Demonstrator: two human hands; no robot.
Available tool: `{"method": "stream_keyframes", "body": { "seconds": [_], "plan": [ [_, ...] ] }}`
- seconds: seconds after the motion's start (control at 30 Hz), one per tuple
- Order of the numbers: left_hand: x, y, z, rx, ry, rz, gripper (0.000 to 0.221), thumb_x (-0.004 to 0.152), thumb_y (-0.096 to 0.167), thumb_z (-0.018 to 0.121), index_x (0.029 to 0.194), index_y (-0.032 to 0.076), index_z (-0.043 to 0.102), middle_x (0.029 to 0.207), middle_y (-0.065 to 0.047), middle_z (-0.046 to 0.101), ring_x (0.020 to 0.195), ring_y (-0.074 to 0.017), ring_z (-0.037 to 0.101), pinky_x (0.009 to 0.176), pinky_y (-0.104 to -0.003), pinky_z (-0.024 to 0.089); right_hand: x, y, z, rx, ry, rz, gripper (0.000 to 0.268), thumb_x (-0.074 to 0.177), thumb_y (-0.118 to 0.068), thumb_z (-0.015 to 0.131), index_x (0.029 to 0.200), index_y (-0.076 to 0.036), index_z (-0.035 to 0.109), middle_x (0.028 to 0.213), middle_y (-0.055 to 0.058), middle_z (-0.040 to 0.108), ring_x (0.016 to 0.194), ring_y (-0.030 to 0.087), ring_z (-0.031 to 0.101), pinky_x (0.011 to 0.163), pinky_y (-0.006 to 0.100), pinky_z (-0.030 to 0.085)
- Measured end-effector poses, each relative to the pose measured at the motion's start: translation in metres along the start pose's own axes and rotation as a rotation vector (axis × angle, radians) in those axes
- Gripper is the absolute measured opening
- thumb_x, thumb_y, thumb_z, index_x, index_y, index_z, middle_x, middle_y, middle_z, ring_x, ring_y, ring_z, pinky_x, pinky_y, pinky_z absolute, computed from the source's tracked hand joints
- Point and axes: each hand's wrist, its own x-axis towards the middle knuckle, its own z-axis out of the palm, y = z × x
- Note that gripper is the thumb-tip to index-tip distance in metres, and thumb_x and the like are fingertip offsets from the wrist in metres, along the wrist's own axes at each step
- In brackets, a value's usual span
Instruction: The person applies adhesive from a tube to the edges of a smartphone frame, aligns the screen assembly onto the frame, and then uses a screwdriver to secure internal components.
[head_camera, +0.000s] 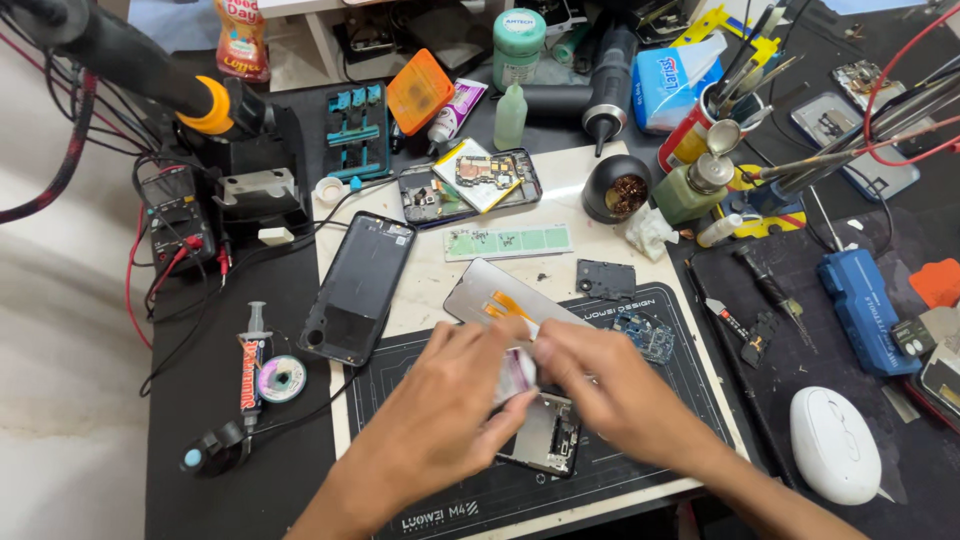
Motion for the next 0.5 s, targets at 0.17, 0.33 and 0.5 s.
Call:
{"method": "stream_keyframes", "body": {
  "seconds": [0.17,0.33,0.5],
  "plan": [
    [0.003,0.001,0.012,0.415,0.051,0.204,0.06,0.094,0.014,0.071,0.146,0.011,0.042,0.121,-0.013,0.06,0.122,-0.032,0.057,0.111,-0.053,0.04,0.004,0.006,-0.02,0.214,-0.081,0.154,0.028,0.103,-0.024,0.054,0.095,0.0,0.066,0.072,-0.001,0.059,0.068,0.005,0.051,0.057,0.028,0.045],
    [0.009,0.002,-0.012,0.361,0.317,0.236,0.066,0.085,0.039,0.072,0.137,0.009,0.045,0.128,-0.023,0.051,0.127,-0.0436,0.047,0.107,-0.053,0.038,0.008,0.021,-0.092,-0.376,0.108,0.342,0.03,0.1,-0.028,0.057,0.091,-0.001,0.068,0.061,0.011,0.057,0.059,0.019,0.052,0.055,0.036,0.046],
    [0.008,-0.007,-0.028,0.3,0.184,0.062,0.045,0.088,0.031,0.075,0.121,0.005,0.059,0.121,-0.018,0.056,0.121,-0.0396,0.052,0.101,-0.051,0.043,0.013,0.064,-0.119,-0.621,0.199,0.419,0.029,0.098,-0.028,0.056,0.101,-0.002,0.07,0.083,0.021,0.069,0.077,0.039,0.066,0.071,0.048,0.051]
  ]
}}
